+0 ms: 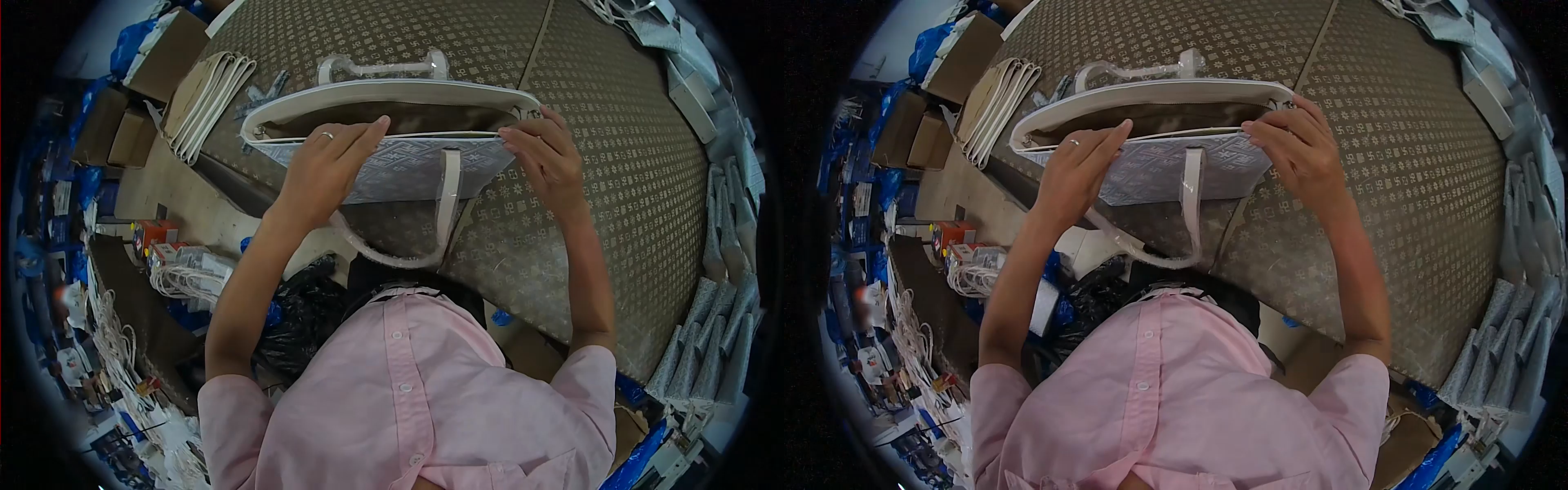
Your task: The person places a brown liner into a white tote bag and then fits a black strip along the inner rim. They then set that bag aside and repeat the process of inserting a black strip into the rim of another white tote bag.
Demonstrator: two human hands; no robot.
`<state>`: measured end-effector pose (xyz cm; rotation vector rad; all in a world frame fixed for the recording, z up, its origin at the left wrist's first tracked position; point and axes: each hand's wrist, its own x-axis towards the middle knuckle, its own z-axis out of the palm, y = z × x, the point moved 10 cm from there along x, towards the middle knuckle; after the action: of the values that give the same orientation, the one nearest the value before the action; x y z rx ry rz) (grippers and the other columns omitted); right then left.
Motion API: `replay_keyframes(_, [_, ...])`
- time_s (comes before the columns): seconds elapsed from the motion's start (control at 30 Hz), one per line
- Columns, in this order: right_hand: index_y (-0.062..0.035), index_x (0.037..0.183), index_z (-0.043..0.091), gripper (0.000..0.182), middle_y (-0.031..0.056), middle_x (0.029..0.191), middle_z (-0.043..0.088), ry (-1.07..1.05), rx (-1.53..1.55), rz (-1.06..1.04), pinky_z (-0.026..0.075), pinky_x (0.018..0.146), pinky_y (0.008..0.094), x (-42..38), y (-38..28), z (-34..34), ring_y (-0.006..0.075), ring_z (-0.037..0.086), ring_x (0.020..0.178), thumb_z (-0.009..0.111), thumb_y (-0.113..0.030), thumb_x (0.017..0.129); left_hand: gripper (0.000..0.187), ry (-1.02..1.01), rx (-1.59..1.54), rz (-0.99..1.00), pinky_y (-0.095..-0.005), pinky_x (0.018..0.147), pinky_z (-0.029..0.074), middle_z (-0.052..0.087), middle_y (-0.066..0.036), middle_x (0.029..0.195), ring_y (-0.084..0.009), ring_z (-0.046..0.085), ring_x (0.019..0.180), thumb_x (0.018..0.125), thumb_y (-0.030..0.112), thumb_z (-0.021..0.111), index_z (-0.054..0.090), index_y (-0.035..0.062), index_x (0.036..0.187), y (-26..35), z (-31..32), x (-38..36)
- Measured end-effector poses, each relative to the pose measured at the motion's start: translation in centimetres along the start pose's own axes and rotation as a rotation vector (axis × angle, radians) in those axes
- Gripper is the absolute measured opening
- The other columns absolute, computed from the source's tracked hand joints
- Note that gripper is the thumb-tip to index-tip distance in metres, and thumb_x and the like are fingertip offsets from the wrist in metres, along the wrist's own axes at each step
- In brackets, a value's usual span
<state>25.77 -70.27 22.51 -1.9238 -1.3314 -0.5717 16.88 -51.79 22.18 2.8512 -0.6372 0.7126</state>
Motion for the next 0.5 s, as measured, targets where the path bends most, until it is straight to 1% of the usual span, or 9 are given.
replay_keyframes(0.13, [-0.0075,0.096,0.066,0.023,0.0053,0.09,0.065,0.001,0.0,-0.006,0.038,0.098,0.0447,-0.2,-0.2,-0.1,0.0185,0.061,0.087,0.065,-0.002,0.075,0.047,0.054,0.04,-0.01,-0.0351,0.077,0.046,0.061,-0.007,0.097,-0.0233,0.057,0.084,0.077,0.001,0.059,0.051,0.0051,0.124,0.2,0.0,0.0])
replay_keyframes(0.2, [-0.0069,0.096,0.066,0.023,0.0059,0.09,0.065,0.002,0.015,-0.001,0.038,0.098,0.0447,-0.1,-0.3,-0.1,0.0189,0.061,0.087,0.065,-0.001,0.074,0.045,0.116,-0.016,-0.028,-0.0339,0.076,0.046,0.061,-0.006,0.095,-0.0216,0.058,0.083,0.077,0.002,0.06,0.054,0.0045,0.121,0.2,-0.6,0.1])
replay_keyframes(0.37, [-0.0054,0.095,0.066,0.023,0.0071,0.089,0.065,-0.007,0.034,0.021,0.037,0.098,0.0449,0.1,-0.1,0.0,0.0196,0.061,0.086,0.065,0.002,0.074,0.038,0.182,-0.055,-0.041,-0.0331,0.075,0.046,0.062,-0.007,0.095,-0.0212,0.059,0.081,0.076,0.001,0.06,0.057,0.0029,0.114,0.0,-1.0,0.2])
replay_keyframes(0.43, [-0.0085,0.093,0.067,0.022,0.0036,0.085,0.063,0.01,0.004,0.012,0.04,0.095,0.0437,0.2,-0.2,-0.1,0.0179,0.06,0.082,0.066,-0.001,0.072,0.036,0.207,-0.061,-0.031,-0.0333,0.075,0.046,0.062,-0.007,0.095,-0.0211,0.059,0.08,0.076,0.001,0.06,0.058,0.0026,0.112,-0.1,-1.2,0.1])
replay_keyframes(0.5, [-0.0088,0.094,0.067,0.023,0.0037,0.085,0.062,0.008,0.006,0.005,0.04,0.095,0.0438,0.1,-0.2,-0.1,0.0179,0.06,0.082,0.066,-0.001,0.072,0.034,0.213,-0.077,-0.01,-0.0332,0.074,0.046,0.062,-0.007,0.097,-0.021,0.06,0.082,0.074,0.0,0.06,0.06,0.0024,0.107,0.0,-1.2,0.0])
